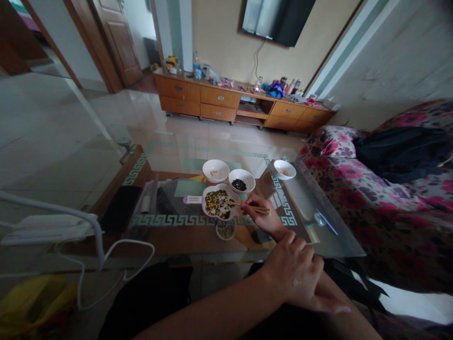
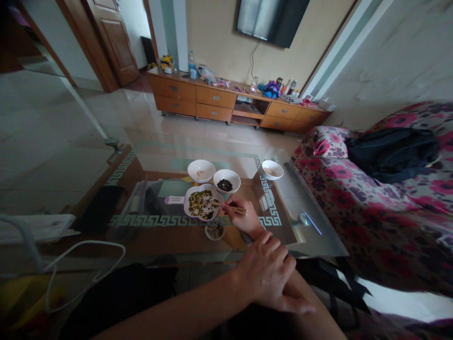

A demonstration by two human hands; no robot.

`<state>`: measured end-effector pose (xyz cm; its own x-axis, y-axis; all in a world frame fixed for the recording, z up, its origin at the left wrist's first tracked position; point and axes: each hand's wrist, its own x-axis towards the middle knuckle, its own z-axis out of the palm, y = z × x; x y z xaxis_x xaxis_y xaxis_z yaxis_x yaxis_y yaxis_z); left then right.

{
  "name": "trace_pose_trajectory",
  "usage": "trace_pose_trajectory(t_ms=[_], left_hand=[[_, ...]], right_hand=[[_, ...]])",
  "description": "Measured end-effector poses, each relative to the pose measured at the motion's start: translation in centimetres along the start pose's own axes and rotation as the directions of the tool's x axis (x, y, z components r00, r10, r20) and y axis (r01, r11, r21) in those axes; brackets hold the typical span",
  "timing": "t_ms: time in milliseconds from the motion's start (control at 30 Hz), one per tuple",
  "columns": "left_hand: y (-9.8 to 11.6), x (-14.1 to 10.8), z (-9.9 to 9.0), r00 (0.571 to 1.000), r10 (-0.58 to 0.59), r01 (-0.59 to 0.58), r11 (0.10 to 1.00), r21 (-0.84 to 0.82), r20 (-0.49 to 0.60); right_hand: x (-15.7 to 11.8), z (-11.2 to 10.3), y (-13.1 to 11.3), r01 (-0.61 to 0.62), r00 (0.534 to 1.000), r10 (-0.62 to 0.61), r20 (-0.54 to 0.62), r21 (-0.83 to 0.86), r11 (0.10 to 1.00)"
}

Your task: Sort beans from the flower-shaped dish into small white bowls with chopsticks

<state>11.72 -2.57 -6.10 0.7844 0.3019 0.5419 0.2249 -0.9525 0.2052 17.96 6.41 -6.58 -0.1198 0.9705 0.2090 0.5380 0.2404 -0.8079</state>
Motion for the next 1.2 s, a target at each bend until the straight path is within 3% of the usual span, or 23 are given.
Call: trace_pose_trajectory(t_ms=[633,800,933,1067,1133,1200], left_hand=[[-0.1,0.3,-0.6,0.998,0.007,-0.005,0.999,-0.039,0.065],[0.2,0.0,-0.3,1.0,-0.001,0.002,1.0,-0.018,0.024],[0.1,-0.1,-0.5,1.0,0.009,-0.009,1.0,-0.006,0.024],[-0.1,0.2,-0.7,0.997,0.068,-0.068,0.998,-0.004,0.029],[0.0,0.3,-0.5,0.996,0.09,-0.089,0.996,-0.003,0.027],[0.3,0.1,-0.2,0.993,0.12,-0.12,0.993,-0.001,0.012]], right_hand=[[-0.2,0.4,0.6,-0.056,0.998,0.056,-0.002,0.092,0.994],[-0.2,0.3,-0.1,-0.031,0.999,0.032,-0.019,0.092,0.995],[0.1,-0.5,-1.2,0.011,0.984,-0.001,-0.179,0.056,0.998],[0.4,-1.5,-1.7,-0.017,0.9,0.018,-0.436,0.007,1.0],[0.2,-1.7,-1.7,-0.042,0.884,0.042,-0.465,0.011,0.999],[-0.2,-1.7,-1.8,-0.037,0.905,0.05,-0.422,0.037,0.999]])
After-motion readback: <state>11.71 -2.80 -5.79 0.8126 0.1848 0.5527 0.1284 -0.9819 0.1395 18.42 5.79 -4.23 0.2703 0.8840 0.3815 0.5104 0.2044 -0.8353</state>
